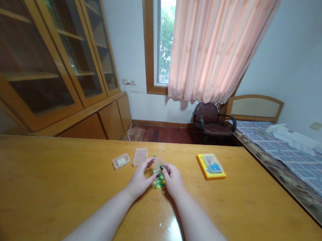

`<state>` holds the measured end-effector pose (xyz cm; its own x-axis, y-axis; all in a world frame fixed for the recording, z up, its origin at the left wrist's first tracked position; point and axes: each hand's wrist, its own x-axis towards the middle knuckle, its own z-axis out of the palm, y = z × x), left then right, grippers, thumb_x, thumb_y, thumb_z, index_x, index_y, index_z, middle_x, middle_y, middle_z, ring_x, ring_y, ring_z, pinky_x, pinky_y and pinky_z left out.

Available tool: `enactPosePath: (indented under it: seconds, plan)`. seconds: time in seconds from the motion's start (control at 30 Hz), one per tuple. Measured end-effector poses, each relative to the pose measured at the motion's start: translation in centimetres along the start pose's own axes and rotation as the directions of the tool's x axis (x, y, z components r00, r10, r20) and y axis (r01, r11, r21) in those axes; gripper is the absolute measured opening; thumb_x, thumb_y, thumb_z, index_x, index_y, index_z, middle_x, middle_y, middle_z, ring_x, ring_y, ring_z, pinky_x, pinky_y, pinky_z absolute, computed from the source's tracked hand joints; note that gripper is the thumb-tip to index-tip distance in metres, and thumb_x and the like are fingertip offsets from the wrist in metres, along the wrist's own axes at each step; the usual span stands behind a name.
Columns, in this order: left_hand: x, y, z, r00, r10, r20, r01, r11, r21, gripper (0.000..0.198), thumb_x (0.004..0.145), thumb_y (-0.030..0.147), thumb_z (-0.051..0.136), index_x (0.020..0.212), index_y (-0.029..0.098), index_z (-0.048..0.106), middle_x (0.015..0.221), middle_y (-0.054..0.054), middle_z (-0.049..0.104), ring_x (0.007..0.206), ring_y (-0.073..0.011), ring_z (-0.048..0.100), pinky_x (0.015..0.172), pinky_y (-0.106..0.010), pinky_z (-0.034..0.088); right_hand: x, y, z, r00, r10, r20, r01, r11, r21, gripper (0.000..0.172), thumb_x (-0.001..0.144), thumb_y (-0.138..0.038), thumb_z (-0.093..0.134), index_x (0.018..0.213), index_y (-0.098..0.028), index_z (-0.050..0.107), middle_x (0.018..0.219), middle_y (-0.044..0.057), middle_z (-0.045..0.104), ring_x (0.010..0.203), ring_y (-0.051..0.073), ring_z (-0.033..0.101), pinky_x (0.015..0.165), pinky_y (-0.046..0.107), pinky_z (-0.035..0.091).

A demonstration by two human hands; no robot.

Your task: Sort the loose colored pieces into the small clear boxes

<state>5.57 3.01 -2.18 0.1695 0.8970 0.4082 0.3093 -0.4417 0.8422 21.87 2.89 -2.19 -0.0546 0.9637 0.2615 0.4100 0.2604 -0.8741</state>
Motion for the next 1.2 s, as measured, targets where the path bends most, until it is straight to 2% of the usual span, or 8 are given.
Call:
enactPosePath:
  seconds: [0.5, 0.7, 0.97, 1.1, 1.2]
  plan:
    - [0.0, 0.1, 0.0, 1.000, -0.010, 0.012, 0.010, 1.000, -0.015, 0.060, 0.070, 0.021, 0.063, 0.126, 0.023, 0.041, 0.127, -0.007, 0.048, 0.117, -0.0205, 0.046, 0.101, -0.041, 0.036, 0.1, 0.0, 0.0, 1.000, 0.009, 0.003, -0.009, 1.000, -0.011, 0.026, 0.081, -0.029, 0.044, 0.092, -0.017, 0.064, 0.088, 0.008, 0.067, 0.082, 0.021, 0.060, 0.077, 0.035, 0.046]
    - [-0.1, 0.2, -0.3, 0.999, 0.051, -0.010, -0.052, 0.999, -0.018, 0.056, 0.069, 0.024, 0.066, 0.121, 0.024, 0.046, 0.126, -0.007, 0.049, 0.119, -0.0221, 0.044, 0.104, -0.043, 0.032, 0.1, 0.2, 0.0, 0.999, 0.004, -0.042, -0.006, 0.999, -0.053, 0.025, 0.080, -0.030, 0.047, 0.089, -0.018, 0.066, 0.088, 0.007, 0.068, 0.083, 0.022, 0.060, 0.078, 0.036, 0.046]
    - [0.0, 0.2, -0.3, 0.998, 0.050, -0.026, -0.052, 0.996, -0.070, 0.058, 0.070, 0.026, 0.066, 0.123, 0.022, 0.044, 0.127, -0.009, 0.047, 0.115, -0.0216, 0.048, 0.101, -0.041, 0.036, 0.0, 0.4, -0.2, 0.994, -0.011, -0.105, 0.004, 0.998, -0.067, 0.031, 0.084, -0.037, 0.043, 0.083, -0.018, 0.067, 0.081, 0.007, 0.067, 0.079, 0.022, 0.060, 0.074, 0.034, 0.046]
    - [0.2, -0.4, 0.0, 0.997, 0.007, -0.074, -0.019, 0.987, -0.162, 0.057, 0.072, 0.026, 0.064, 0.124, 0.022, 0.041, 0.128, -0.010, 0.046, 0.115, -0.0205, 0.048, 0.100, -0.039, 0.038, -0.4, 0.2, -0.4, 0.994, -0.085, -0.062, 0.084, 0.996, -0.018, 0.033, 0.085, -0.039, 0.042, 0.095, -0.018, 0.065, 0.095, 0.009, 0.066, 0.090, 0.022, 0.060, 0.081, 0.035, 0.045]
    - [0.4, -0.8, 0.2, 0.992, -0.068, -0.107, 0.033, 0.954, -0.299, 0.059, 0.071, 0.026, 0.065, 0.123, 0.022, 0.039, 0.127, -0.011, 0.047, 0.116, -0.0214, 0.048, 0.099, -0.038, 0.040, -0.6, 0.1, -0.4, 0.988, -0.153, 0.018, 0.153, 0.987, -0.052, 0.038, 0.079, -0.040, 0.054, 0.110, -0.019, 0.058, 0.109, 0.010, 0.062, 0.102, 0.023, 0.055, 0.089, 0.038, 0.041]
